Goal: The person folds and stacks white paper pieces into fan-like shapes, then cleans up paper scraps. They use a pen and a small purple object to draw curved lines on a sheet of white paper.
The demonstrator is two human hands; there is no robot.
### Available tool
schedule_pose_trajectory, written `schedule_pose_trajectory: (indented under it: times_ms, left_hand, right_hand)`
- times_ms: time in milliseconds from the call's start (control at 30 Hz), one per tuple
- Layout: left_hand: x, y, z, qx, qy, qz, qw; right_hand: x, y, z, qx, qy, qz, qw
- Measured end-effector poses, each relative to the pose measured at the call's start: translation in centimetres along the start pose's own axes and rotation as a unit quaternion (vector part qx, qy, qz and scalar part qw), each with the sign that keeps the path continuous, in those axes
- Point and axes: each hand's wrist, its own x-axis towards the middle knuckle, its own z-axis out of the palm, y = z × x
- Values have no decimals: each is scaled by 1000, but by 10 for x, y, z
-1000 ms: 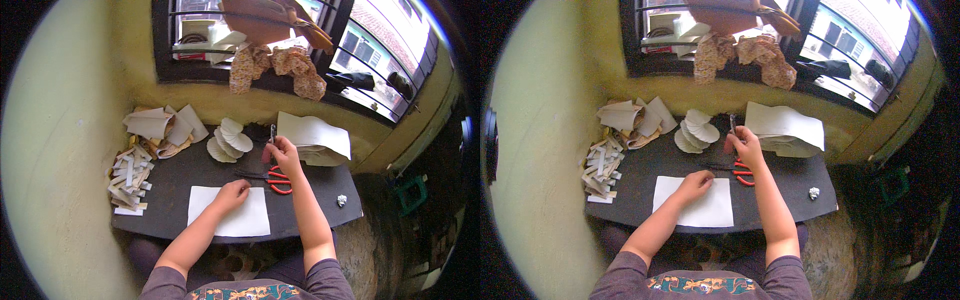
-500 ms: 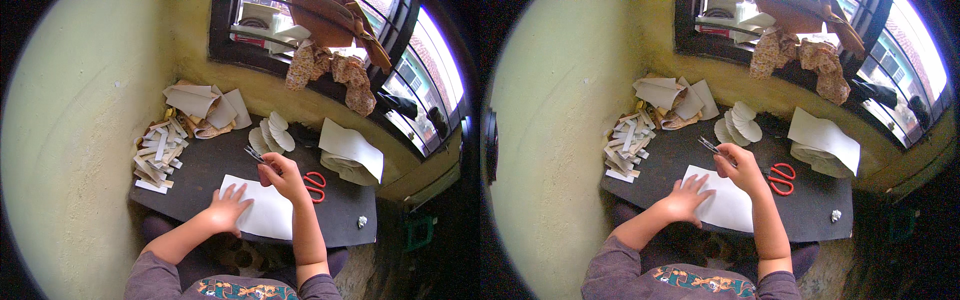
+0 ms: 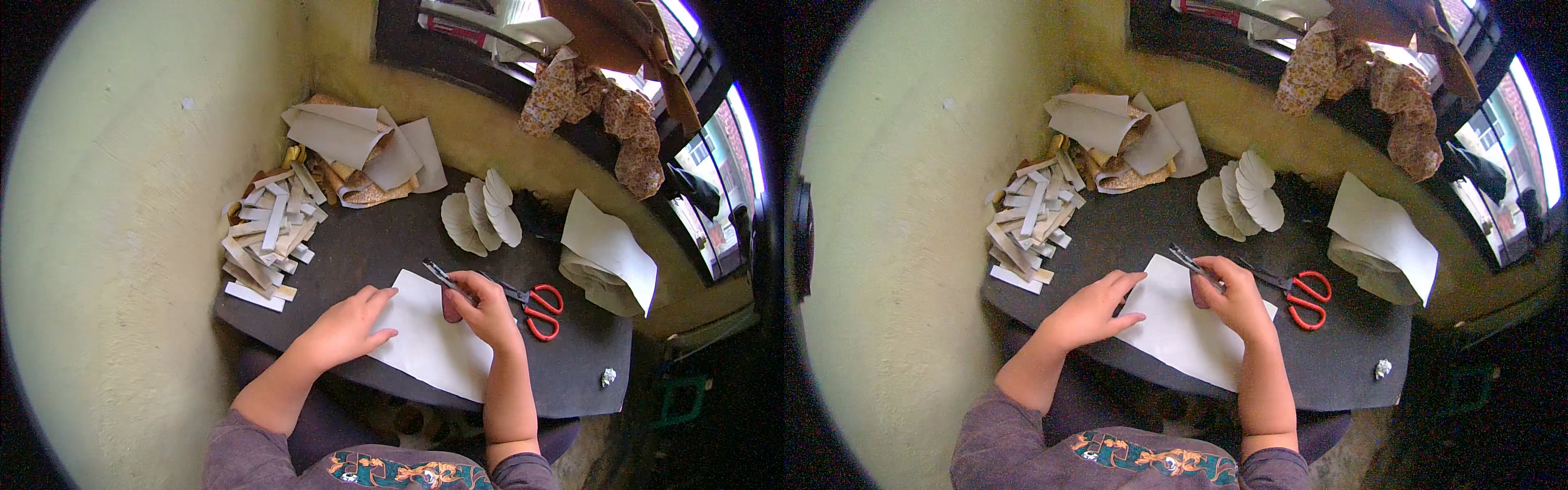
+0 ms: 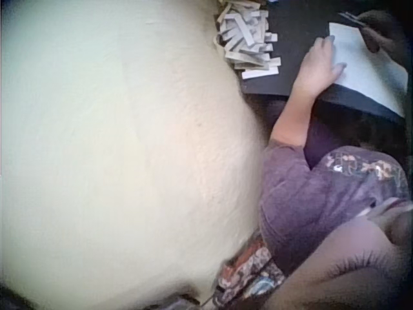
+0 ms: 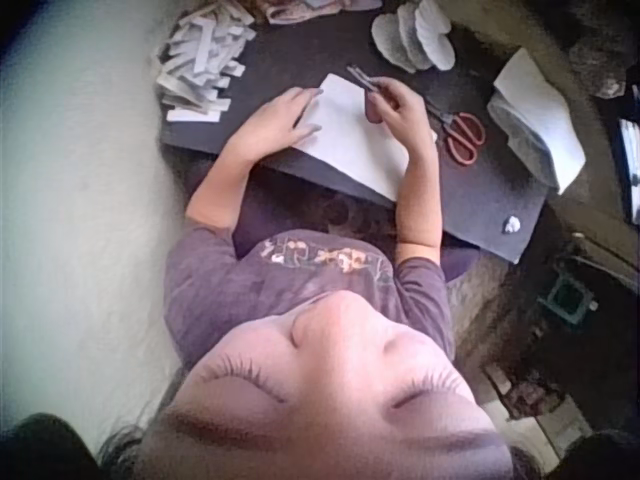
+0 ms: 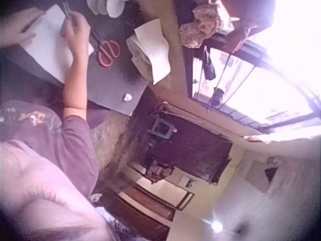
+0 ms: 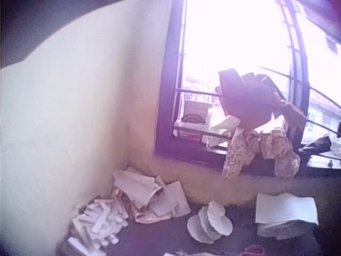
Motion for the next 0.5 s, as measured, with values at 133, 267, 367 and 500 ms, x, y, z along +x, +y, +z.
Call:
schedule_pose_trajectory:
  times_ms: [133,267,367,500]
  left_hand:
    - [8,2,2,-131,26,-78,988]
    - [16,-3,-1,-229,-42,-122,965]
    - [18,-1,-1,-310,-10,-97,946]
    - [10,-8,-7,-423,72,80,900]
  right_hand:
    - [-2,-10,-3,12,-16,13,1000]
    - [-5,15,-8,182,10,16,983]
    - [-9,15,-32,321,74,0,944]
    - [-25,9,-72,349,236,12,907]
